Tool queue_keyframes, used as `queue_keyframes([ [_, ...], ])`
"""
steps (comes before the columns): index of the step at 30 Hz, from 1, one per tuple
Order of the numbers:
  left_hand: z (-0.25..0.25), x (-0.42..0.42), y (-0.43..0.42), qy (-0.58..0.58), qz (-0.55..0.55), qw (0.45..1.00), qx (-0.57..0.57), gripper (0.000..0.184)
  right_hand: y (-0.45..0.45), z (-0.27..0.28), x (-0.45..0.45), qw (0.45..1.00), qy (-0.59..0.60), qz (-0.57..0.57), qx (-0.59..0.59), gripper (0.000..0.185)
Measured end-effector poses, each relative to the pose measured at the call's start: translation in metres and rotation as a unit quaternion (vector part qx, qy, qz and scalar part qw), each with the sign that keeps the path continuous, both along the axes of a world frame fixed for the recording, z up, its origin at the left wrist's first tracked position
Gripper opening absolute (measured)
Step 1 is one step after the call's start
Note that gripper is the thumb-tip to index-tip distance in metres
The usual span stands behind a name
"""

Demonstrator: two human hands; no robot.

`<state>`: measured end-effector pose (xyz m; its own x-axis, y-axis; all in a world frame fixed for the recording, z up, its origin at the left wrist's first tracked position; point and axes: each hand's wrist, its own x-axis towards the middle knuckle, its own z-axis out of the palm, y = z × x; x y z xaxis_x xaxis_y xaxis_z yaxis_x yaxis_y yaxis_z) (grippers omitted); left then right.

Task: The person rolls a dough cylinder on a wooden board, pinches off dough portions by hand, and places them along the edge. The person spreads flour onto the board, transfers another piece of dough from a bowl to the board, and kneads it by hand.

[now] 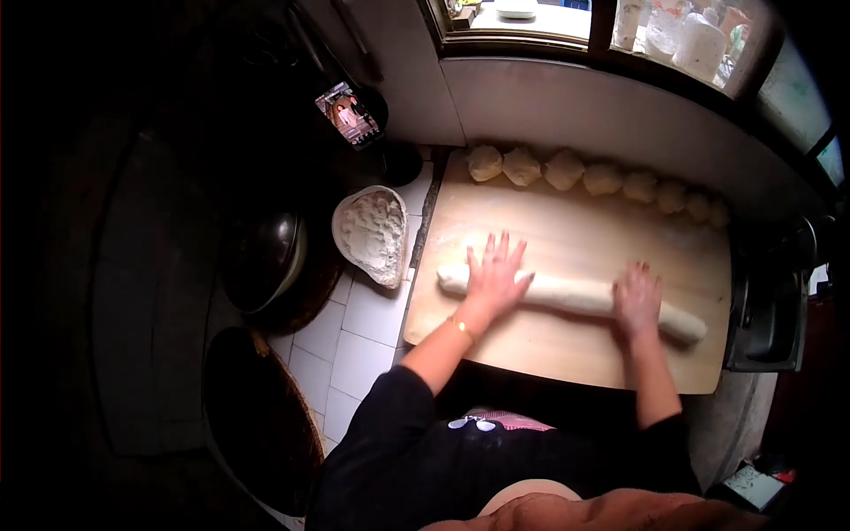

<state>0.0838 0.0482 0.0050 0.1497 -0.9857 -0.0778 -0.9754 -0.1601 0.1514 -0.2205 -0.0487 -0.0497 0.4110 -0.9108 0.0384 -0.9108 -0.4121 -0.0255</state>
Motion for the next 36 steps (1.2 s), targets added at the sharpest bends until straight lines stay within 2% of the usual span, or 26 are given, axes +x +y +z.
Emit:
queue_keyframes([
  [1,0.015,0.008,-0.023,0.044,0.027,0.997,0.053,0.067,-0.026,0.014,0.014,0.998,0.048,-0.034,0.007,0.060],
  [3,-0.005,0.024,-0.052,0.037,0.058,0.998,0.007,0.067,-0.054,0.039,0.028,0.995,-0.067,-0.066,-0.015,0.056],
  [5,-0.014,0.031,-0.060,-0.014,0.069,0.997,-0.028,0.070,-0.079,0.009,0.020,0.998,0.054,-0.035,-0.002,0.054],
  [6,-0.016,0.031,-0.056,-0.017,0.068,0.997,-0.027,0.071,-0.068,0.010,0.014,0.998,0.063,-0.011,-0.002,0.053],
  [8,0.006,0.022,-0.033,0.002,0.041,0.997,0.071,0.075,-0.025,0.029,0.018,0.996,0.082,0.034,0.005,0.051],
  [10,0.004,0.025,0.012,0.027,-0.018,0.999,0.024,0.080,0.024,0.058,0.009,0.992,0.070,0.030,0.099,0.051],
  [11,-0.003,0.026,0.037,0.025,-0.054,0.998,-0.028,0.080,0.055,0.044,-0.011,0.998,0.004,0.061,0.029,0.056],
  [13,-0.005,0.027,0.089,0.057,-0.106,0.991,-0.057,0.081,0.109,0.057,-0.020,0.998,-0.030,0.042,0.039,0.069],
  [14,-0.004,0.024,0.110,0.068,-0.092,0.993,-0.011,0.081,0.131,0.055,-0.025,0.998,-0.034,0.039,0.034,0.073],
  [17,-0.028,0.035,0.145,0.034,-0.137,0.989,-0.037,0.080,0.168,0.034,-0.042,0.997,-0.055,0.051,0.034,0.080],
  [20,-0.036,0.042,0.117,0.004,-0.120,0.992,-0.030,0.084,0.128,0.029,-0.027,0.999,-0.021,0.009,0.033,0.079],
  [21,-0.032,0.044,0.090,-0.022,-0.094,0.995,0.010,0.085,0.104,0.030,-0.019,0.999,-0.028,0.009,-0.013,0.078],
  [22,-0.023,0.046,0.061,-0.048,-0.069,0.995,0.047,0.086,0.076,0.043,-0.006,0.999,0.032,-0.026,0.008,0.074],
  [26,-0.020,0.067,-0.041,0.054,0.023,0.998,0.007,0.077,-0.036,0.018,0.009,0.994,0.004,-0.079,-0.073,0.061],
  [29,-0.024,0.072,-0.077,0.008,0.075,0.997,-0.021,0.073,-0.072,0.008,0.014,0.992,0.015,-0.085,-0.095,0.058],
  [30,-0.019,0.069,-0.073,0.003,0.055,0.998,0.009,0.072,-0.072,0.006,0.015,0.992,0.030,-0.086,-0.091,0.057],
  [32,-0.003,0.057,-0.054,-0.004,0.015,0.997,0.070,0.071,-0.041,0.018,0.010,0.999,0.038,-0.033,0.003,0.056],
  [33,-0.008,0.058,-0.034,-0.019,-0.044,0.996,0.069,0.068,-0.019,0.026,0.007,0.998,0.042,-0.005,0.048,0.056],
  [35,-0.029,0.061,0.023,-0.043,-0.130,0.990,-0.042,0.070,0.041,0.029,-0.015,0.995,-0.070,0.073,-0.026,0.059],
  [36,-0.019,0.058,0.048,0.005,-0.143,0.989,-0.034,0.072,0.069,0.036,-0.020,0.992,-0.106,0.070,-0.014,0.065],
])
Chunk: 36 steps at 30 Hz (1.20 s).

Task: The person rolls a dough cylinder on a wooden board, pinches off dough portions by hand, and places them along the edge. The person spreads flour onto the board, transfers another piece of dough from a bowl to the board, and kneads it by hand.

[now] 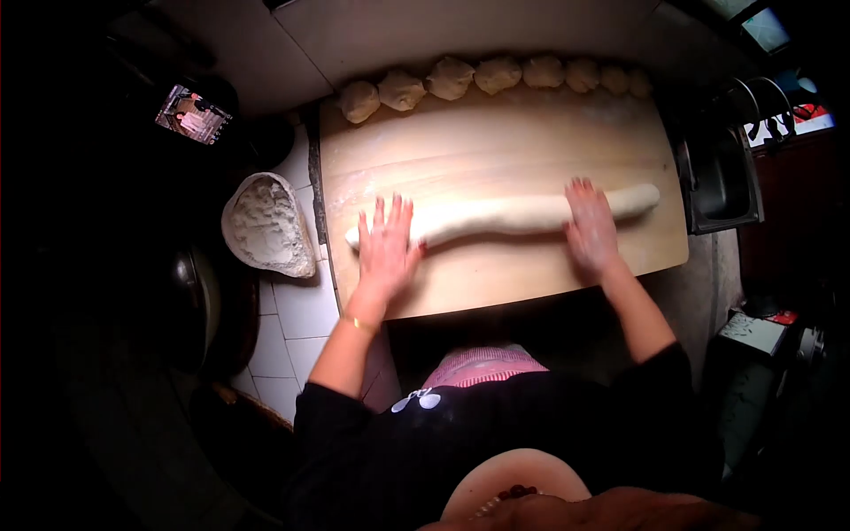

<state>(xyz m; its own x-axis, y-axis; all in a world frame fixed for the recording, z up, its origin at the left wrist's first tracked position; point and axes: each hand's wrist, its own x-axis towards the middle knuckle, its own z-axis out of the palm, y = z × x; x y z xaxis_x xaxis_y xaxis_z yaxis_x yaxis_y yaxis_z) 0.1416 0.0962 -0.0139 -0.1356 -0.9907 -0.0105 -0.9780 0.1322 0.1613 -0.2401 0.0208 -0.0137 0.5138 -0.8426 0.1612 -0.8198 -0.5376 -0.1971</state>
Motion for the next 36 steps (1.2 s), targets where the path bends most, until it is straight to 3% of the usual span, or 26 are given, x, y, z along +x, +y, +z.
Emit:
queue_keyframes([
  [2,0.014,-0.008,0.052,0.069,-0.024,0.997,0.012,0.073,0.051,0.013,-0.003,0.999,0.009,-0.024,0.046,0.077],
  [5,0.008,-0.018,0.103,0.080,-0.025,0.995,0.047,0.078,0.104,0.032,0.028,0.994,-0.011,-0.059,0.088,0.090],
  [7,0.003,-0.022,0.113,0.087,-0.030,0.995,0.033,0.080,0.104,0.055,0.082,0.963,0.036,0.013,0.266,0.094],
  [9,0.004,-0.022,0.099,0.099,-0.016,0.994,0.043,0.083,0.084,0.001,0.103,0.993,0.001,0.080,0.091,0.096],
  [13,0.000,-0.014,0.026,0.033,0.020,0.999,-0.014,0.083,-0.025,0.009,0.139,0.989,0.105,0.030,0.098,0.083],
  [15,-0.007,-0.009,-0.027,0.005,0.067,0.997,-0.047,0.082,-0.071,-0.003,0.147,0.997,0.073,-0.007,0.029,0.079],
  [18,0.008,-0.021,-0.087,0.051,0.076,0.994,-0.059,0.075,-0.101,-0.014,0.164,0.983,0.038,-0.175,-0.032,0.080],
  [19,0.008,-0.028,-0.097,0.047,0.048,0.997,-0.041,0.074,-0.091,-0.008,0.167,0.976,0.034,-0.213,0.015,0.083],
  [22,0.011,-0.045,-0.083,0.057,0.018,0.998,0.012,0.076,-0.034,0.021,0.156,0.968,0.093,-0.164,0.164,0.086],
  [24,0.018,-0.049,-0.035,0.041,-0.037,0.998,0.005,0.078,0.023,0.009,0.129,0.987,0.099,-0.078,0.097,0.089],
  [26,0.023,-0.044,0.024,0.050,-0.072,0.995,0.043,0.082,0.076,0.002,0.090,0.998,-0.028,0.022,0.058,0.092],
  [29,0.003,-0.027,0.089,0.066,-0.112,0.990,0.060,0.085,0.114,-0.006,0.039,0.983,0.022,0.117,0.137,0.092],
  [32,-0.014,-0.028,0.091,0.056,-0.096,0.993,0.024,0.087,0.088,-0.015,0.029,0.978,0.060,0.160,0.121,0.093],
  [34,-0.010,-0.033,0.051,0.045,-0.063,0.997,0.019,0.087,0.039,-0.003,0.048,0.988,0.017,0.139,0.070,0.090],
  [36,-0.007,-0.035,-0.010,0.008,-0.021,1.000,-0.021,0.087,-0.021,0.002,0.068,0.991,0.061,0.077,0.089,0.086],
])
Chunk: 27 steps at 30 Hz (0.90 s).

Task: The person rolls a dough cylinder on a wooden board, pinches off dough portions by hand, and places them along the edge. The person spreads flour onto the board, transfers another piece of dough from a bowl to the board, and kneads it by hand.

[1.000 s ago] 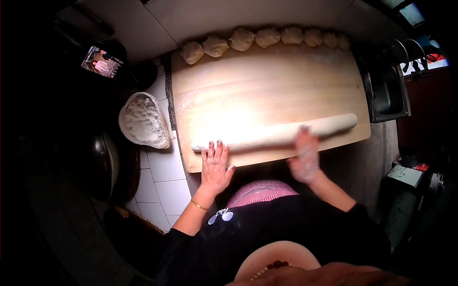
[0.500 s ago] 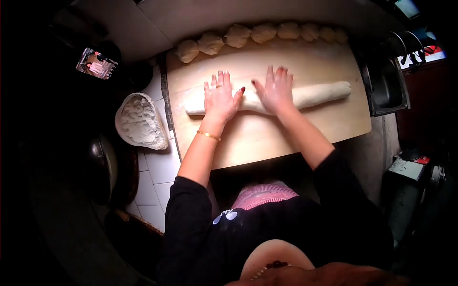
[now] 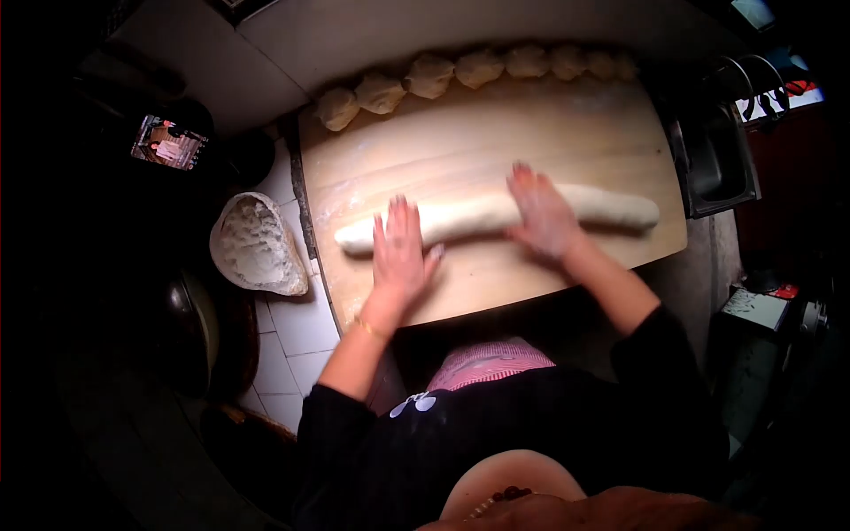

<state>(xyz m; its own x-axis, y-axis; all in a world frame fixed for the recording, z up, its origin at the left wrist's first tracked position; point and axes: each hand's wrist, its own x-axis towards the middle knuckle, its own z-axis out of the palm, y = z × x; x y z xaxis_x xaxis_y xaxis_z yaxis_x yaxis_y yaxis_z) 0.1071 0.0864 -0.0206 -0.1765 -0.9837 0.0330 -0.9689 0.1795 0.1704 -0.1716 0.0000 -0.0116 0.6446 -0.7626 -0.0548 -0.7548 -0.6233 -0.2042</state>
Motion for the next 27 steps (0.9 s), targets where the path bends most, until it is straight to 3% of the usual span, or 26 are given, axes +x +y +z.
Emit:
queue_keyframes([
  [2,-0.008,0.008,-0.063,0.034,0.050,0.998,0.004,0.085,-0.057,-0.004,0.012,0.997,0.008,-0.052,-0.064,0.082],
  [4,0.008,0.005,-0.108,0.099,0.120,0.988,-0.023,0.080,-0.104,-0.022,0.017,0.985,-0.061,-0.118,-0.109,0.080],
  [7,0.013,-0.003,-0.125,0.041,0.206,0.978,-0.007,0.073,-0.124,-0.013,0.032,0.962,0.045,-0.249,-0.101,0.075],
  [10,0.032,-0.011,-0.079,-0.006,0.116,0.986,0.122,0.070,-0.069,0.003,0.028,0.975,0.089,-0.205,0.005,0.072],
  [12,0.011,-0.003,-0.016,0.023,0.010,1.000,-0.017,0.071,-0.002,0.016,0.009,0.991,0.036,-0.121,-0.037,0.071],
  [14,0.018,-0.001,0.039,0.035,-0.022,0.998,0.057,0.072,0.062,0.015,-0.017,0.996,-0.051,-0.059,-0.052,0.077],
  [18,0.007,0.009,0.110,-0.003,-0.073,0.988,0.137,0.068,0.130,-0.021,-0.075,0.998,-0.059,0.011,0.023,0.080],
  [20,0.001,0.009,0.105,0.016,-0.074,0.993,0.090,0.070,0.110,-0.012,-0.074,0.992,0.057,-0.017,0.111,0.079],
  [22,-0.015,0.013,0.075,0.033,-0.077,0.997,0.004,0.073,0.067,-0.025,-0.082,0.999,0.032,0.026,0.030,0.078],
  [24,0.011,0.013,0.010,-0.002,-0.036,0.999,0.026,0.074,0.003,0.001,-0.057,0.994,0.108,0.018,-0.017,0.081],
  [25,0.015,0.018,-0.023,0.020,-0.017,1.000,-0.005,0.074,-0.033,-0.009,-0.058,0.987,0.080,0.022,-0.137,0.083],
  [26,0.018,0.023,-0.053,0.043,-0.001,0.998,-0.038,0.073,-0.068,0.010,-0.048,0.992,0.085,-0.039,-0.080,0.077],
  [27,0.020,0.027,-0.079,0.003,0.030,0.996,-0.079,0.072,-0.103,0.017,-0.043,0.980,0.057,-0.070,-0.176,0.072],
])
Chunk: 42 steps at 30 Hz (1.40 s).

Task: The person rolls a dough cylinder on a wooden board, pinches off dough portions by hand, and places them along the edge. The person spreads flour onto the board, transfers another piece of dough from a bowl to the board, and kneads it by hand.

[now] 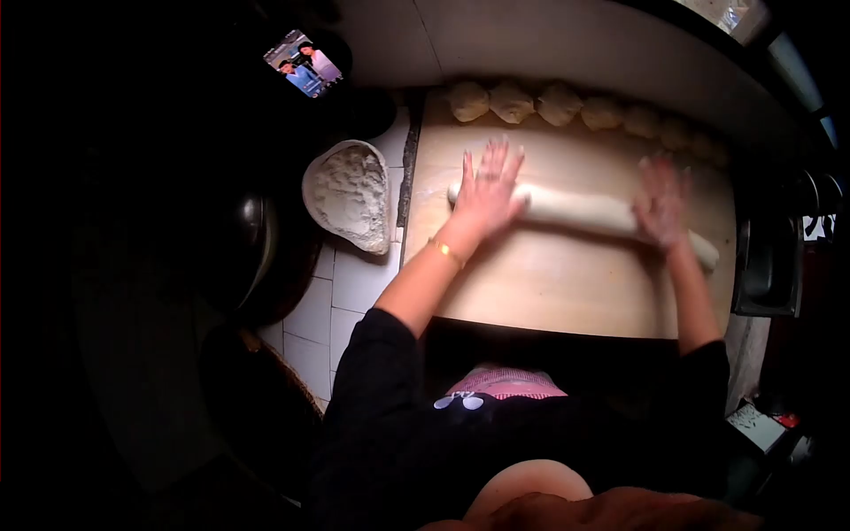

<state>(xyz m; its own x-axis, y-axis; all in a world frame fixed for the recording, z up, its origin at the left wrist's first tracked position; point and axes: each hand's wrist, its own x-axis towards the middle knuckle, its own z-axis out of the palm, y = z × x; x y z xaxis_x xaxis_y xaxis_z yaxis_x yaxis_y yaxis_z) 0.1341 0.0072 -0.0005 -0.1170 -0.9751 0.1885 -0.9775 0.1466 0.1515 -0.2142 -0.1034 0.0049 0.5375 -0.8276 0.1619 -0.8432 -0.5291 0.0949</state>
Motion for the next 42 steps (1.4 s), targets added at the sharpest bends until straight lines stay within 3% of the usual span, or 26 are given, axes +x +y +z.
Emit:
queue_keyframes([
  [1,0.005,0.004,-0.019,-0.038,0.034,0.998,-0.042,0.070,-0.028,0.007,0.004,0.994,-0.026,-0.021,-0.102,0.067],
  [4,0.036,0.014,-0.025,0.076,0.047,0.987,-0.131,0.060,-0.055,0.023,0.014,0.962,-0.197,-0.082,-0.170,0.060],
  [7,0.057,0.040,0.011,0.143,0.056,0.980,-0.128,0.054,-0.009,0.023,0.011,0.953,-0.294,0.001,-0.072,0.059],
  [9,0.048,0.075,0.037,0.127,0.118,0.976,-0.133,0.056,0.038,0.011,-0.003,0.968,-0.249,0.017,-0.021,0.059],
  [13,0.044,0.146,0.078,0.154,0.298,0.941,-0.035,0.064,0.113,-0.040,-0.051,0.966,-0.235,-0.038,0.098,0.058],
  [16,0.038,0.175,0.082,0.130,0.383,0.912,0.067,0.072,0.142,-0.068,-0.073,0.964,-0.229,-0.081,0.107,0.056],
  [19,0.034,0.183,0.074,0.104,0.387,0.907,0.131,0.078,0.153,-0.082,-0.078,0.976,-0.198,-0.076,0.055,0.054],
  [23,0.007,0.201,0.069,0.082,0.339,0.934,0.076,0.060,0.156,-0.078,-0.068,0.981,-0.160,-0.095,0.049,0.054],
  [26,-0.021,0.232,0.065,0.128,0.335,0.933,0.038,0.043,0.157,-0.072,-0.065,0.980,-0.157,-0.108,0.061,0.055],
  [30,-0.014,0.238,0.068,0.148,0.367,0.917,-0.039,0.027,0.158,-0.071,-0.066,0.980,-0.161,-0.104,0.054,0.054],
  [33,-0.014,0.259,0.063,0.238,0.417,0.877,0.015,0.024,0.158,-0.073,-0.066,0.979,-0.163,-0.106,0.052,0.055],
  [34,-0.022,0.269,0.063,0.272,0.421,0.865,-0.023,0.022,0.158,-0.075,-0.067,0.979,-0.164,-0.109,0.054,0.055],
  [35,-0.075,0.322,0.058,0.311,0.396,0.864,-0.007,0.022,0.160,-0.075,-0.067,0.979,-0.163,-0.108,0.049,0.055],
  [37,0.013,0.244,0.064,0.525,0.413,0.744,-0.016,0.023,0.160,-0.075,-0.064,0.981,-0.157,-0.111,0.037,0.055],
  [42,0.064,0.148,0.051,0.597,0.255,0.758,0.055,0.024,0.160,-0.071,-0.061,0.977,-0.142,-0.144,0.069,0.056],
])
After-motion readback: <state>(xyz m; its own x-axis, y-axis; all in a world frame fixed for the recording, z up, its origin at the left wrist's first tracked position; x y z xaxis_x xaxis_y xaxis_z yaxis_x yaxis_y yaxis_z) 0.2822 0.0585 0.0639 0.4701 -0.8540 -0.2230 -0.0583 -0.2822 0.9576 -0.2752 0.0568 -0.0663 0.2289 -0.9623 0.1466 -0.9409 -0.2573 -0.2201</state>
